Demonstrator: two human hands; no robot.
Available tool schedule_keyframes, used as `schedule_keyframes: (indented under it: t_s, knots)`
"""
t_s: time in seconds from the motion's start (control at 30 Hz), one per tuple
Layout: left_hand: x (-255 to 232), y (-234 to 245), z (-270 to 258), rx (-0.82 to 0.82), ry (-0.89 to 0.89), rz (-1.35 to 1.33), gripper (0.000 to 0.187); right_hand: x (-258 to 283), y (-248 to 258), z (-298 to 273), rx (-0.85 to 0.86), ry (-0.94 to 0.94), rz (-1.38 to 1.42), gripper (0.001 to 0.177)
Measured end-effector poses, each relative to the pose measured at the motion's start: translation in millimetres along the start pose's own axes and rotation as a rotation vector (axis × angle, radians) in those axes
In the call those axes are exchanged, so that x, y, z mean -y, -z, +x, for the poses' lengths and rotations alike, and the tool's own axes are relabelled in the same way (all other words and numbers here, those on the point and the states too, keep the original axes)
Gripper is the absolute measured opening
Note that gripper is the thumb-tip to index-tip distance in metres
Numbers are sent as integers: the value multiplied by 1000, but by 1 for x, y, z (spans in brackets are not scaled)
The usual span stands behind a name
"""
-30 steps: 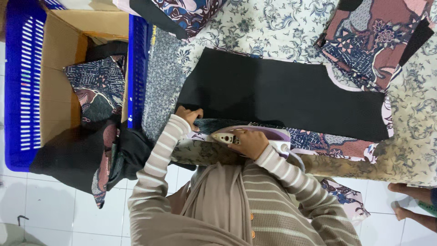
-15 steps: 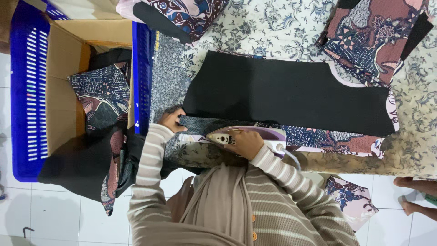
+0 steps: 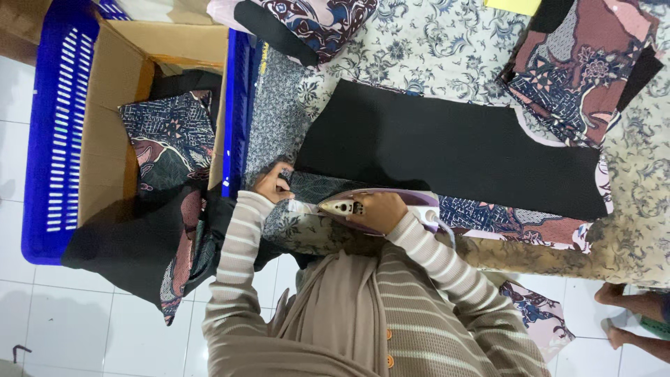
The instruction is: The person irons several pieces of patterned fabric on a table using a purple iron. They repeatedly fold, smooth, and iron the fabric, then stack the finished pieces on the table.
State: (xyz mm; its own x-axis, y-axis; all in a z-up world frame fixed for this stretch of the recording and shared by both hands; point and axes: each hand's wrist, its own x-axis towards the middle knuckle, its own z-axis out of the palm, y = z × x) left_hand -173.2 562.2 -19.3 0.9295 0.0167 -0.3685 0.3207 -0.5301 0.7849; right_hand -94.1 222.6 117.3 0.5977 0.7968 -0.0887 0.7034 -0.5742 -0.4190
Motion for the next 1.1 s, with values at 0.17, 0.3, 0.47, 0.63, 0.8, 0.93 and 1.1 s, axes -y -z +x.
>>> schedule_keyframes:
  t_s: [0.17, 0.3, 0.47, 0.63, 0.8, 0.93, 1.1]
  knots:
    - [5, 1, 4, 0, -27, -19, 75, 10, -2, 10, -46, 0, 30, 50]
    - [11, 4, 0, 6, -44, -35, 68, 22, -9, 20, -3, 36, 38, 55]
    - [13, 0, -2, -26, -97, -74, 65, 26, -9, 30, -9, 29, 65, 54]
    - [9, -4, -3, -93, -74, -89, 61, 32, -11, 35, 70, -18, 19, 54]
    - [5, -3, -5, -105, -81, -99, 58, 37, -12, 36, 61, -21, 33, 53]
    - [9, -4, -4, -102, -97, -148, 57, 42, -16, 40, 60, -31, 21, 55]
    - [14, -4, -1, -148, -124, -169, 55, 60, -28, 56, 190, -107, -37, 56]
